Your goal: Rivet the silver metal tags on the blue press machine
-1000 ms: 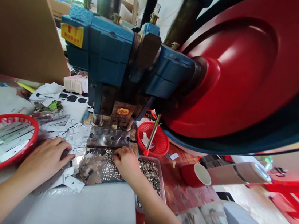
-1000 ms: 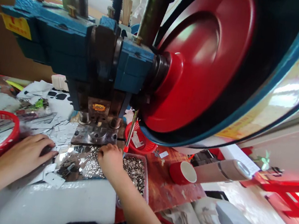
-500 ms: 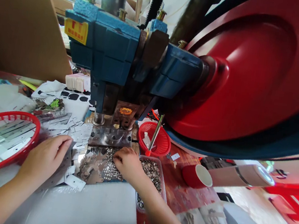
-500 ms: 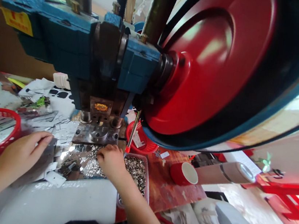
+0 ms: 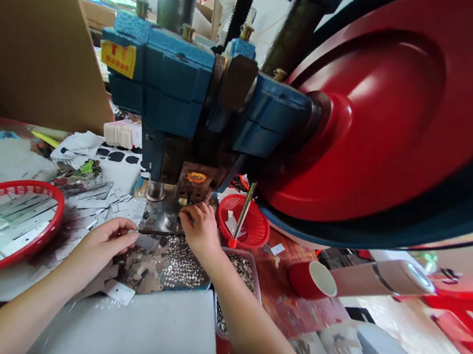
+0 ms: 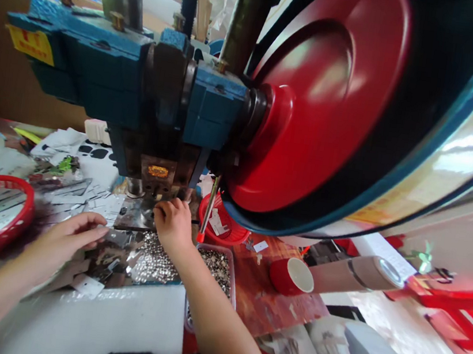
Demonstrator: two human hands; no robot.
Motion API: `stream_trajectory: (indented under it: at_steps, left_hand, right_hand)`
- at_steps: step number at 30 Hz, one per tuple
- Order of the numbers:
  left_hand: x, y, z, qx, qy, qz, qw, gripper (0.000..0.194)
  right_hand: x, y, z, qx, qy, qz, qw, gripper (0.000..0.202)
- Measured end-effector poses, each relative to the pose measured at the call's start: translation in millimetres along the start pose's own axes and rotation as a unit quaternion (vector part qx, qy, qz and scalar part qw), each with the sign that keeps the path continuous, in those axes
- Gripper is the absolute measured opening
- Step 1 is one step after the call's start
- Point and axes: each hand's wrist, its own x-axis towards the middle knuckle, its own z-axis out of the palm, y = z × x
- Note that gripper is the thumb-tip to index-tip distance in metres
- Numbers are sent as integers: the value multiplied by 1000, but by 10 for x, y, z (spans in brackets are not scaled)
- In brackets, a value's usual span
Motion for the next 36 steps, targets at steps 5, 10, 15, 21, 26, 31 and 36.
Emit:
stream_trajectory:
  at_steps: [5, 10, 15, 21, 26, 31, 36]
  left_hand:
    - [132, 123, 154, -33, -7, 25, 999, 42]
    - [320, 223, 347, 33, -13, 62, 997, 36]
    - [547, 338, 538, 125, 44, 152, 979, 29]
    - [808, 317, 669, 148, 47, 193, 969, 28]
    - [885, 253, 690, 138, -13, 185, 973, 37]
    - [894, 288, 663, 140, -41, 179, 973, 41]
    - [901, 321, 685, 150, -50, 188, 969, 39]
  right_hand:
    - [19, 89, 48, -49, -2, -32, 998, 23]
    - [-58, 238, 65, 95, 18, -22, 995, 27]
    - [17, 283, 138, 204, 45, 36, 977, 21]
    - [119, 325, 231, 164, 73, 75, 981, 17]
    - [161, 355, 296, 189, 46, 88, 977, 22]
    - [171, 313, 295, 188, 32, 89, 978, 21]
    - [171, 301, 287, 202, 29, 107, 973, 21]
